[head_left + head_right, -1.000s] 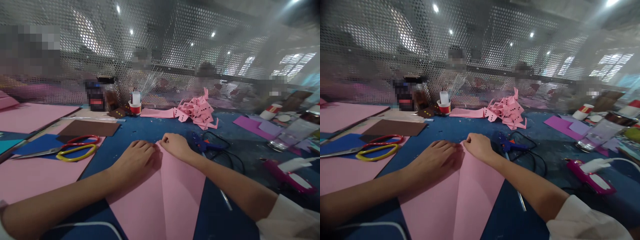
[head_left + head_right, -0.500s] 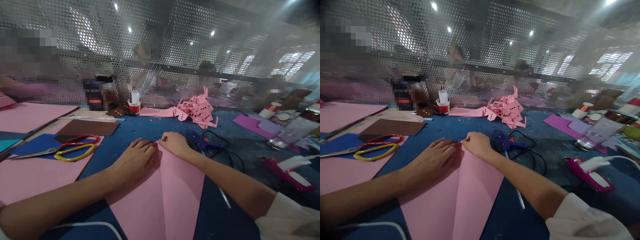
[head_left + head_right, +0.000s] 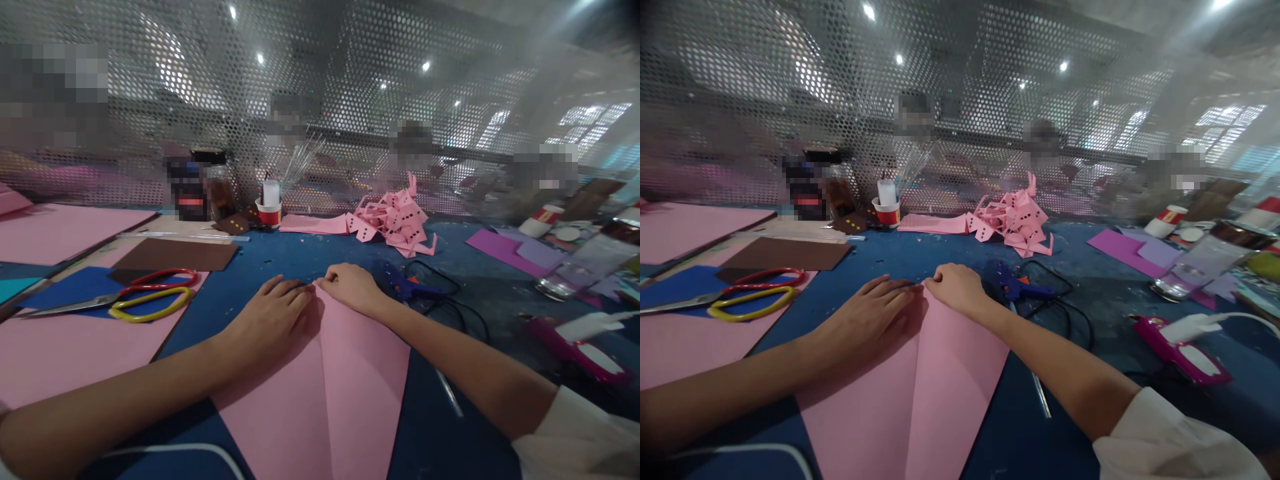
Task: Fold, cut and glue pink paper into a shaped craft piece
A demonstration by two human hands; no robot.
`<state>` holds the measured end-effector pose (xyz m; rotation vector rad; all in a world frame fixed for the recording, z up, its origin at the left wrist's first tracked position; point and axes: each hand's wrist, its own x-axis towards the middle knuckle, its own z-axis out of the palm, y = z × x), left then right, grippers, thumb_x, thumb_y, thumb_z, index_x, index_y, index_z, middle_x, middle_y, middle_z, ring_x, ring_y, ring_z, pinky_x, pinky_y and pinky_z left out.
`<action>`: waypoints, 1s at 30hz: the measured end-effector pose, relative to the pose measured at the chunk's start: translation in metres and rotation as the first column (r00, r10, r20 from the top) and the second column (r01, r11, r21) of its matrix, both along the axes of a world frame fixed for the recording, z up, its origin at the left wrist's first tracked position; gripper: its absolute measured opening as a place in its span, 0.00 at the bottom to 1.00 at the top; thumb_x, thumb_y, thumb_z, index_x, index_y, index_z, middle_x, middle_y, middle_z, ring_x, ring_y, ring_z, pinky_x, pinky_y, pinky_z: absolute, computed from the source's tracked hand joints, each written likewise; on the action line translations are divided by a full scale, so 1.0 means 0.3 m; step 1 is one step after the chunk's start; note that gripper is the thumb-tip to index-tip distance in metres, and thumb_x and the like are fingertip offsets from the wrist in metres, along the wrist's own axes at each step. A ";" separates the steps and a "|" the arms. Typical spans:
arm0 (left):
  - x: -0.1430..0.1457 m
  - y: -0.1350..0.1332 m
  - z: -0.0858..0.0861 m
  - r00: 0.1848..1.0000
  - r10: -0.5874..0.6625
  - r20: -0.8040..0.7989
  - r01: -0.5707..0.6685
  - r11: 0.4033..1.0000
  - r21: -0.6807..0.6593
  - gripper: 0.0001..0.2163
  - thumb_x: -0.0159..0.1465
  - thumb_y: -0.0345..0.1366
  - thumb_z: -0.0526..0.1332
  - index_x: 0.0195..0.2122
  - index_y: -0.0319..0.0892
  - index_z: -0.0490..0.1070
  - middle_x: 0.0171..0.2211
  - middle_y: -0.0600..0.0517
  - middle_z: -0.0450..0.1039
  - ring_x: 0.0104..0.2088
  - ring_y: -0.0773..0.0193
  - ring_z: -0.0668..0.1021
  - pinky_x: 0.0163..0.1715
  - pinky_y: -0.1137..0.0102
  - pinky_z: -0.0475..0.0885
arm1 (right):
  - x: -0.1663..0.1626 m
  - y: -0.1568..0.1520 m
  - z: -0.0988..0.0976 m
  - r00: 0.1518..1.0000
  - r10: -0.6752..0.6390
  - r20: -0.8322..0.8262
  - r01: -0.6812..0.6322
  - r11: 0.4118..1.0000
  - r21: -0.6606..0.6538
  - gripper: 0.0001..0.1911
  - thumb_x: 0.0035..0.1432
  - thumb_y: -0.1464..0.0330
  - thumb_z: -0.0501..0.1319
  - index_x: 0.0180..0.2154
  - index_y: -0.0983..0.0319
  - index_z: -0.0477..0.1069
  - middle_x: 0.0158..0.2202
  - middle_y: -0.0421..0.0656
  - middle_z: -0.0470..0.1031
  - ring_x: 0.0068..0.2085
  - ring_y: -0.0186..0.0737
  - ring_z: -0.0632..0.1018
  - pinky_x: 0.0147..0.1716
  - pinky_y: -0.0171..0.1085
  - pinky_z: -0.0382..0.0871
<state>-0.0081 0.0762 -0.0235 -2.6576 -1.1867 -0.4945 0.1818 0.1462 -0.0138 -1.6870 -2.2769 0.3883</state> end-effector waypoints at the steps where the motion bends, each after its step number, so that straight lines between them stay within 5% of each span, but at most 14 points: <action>1: -0.003 0.000 -0.001 1.000 -0.008 -0.009 0.008 1.000 0.007 0.14 0.70 0.32 0.52 0.53 0.40 0.72 0.54 0.43 0.77 0.57 0.51 0.75 0.62 0.51 0.60 | 0.000 -0.001 0.002 1.000 -0.003 0.013 0.003 1.000 -0.004 0.15 0.61 0.56 0.60 0.32 0.58 0.79 0.36 0.46 0.83 0.39 0.48 0.81 0.34 0.39 0.66; 30: -0.025 0.009 -0.019 0.996 -0.015 -0.087 0.017 1.000 0.016 0.16 0.71 0.34 0.53 0.57 0.43 0.72 0.60 0.47 0.73 0.60 0.51 0.73 0.64 0.49 0.57 | 0.006 -0.018 0.010 0.991 0.026 0.135 -0.025 1.000 -0.011 0.19 0.63 0.54 0.56 0.30 0.57 0.77 0.33 0.42 0.82 0.36 0.41 0.80 0.30 0.35 0.61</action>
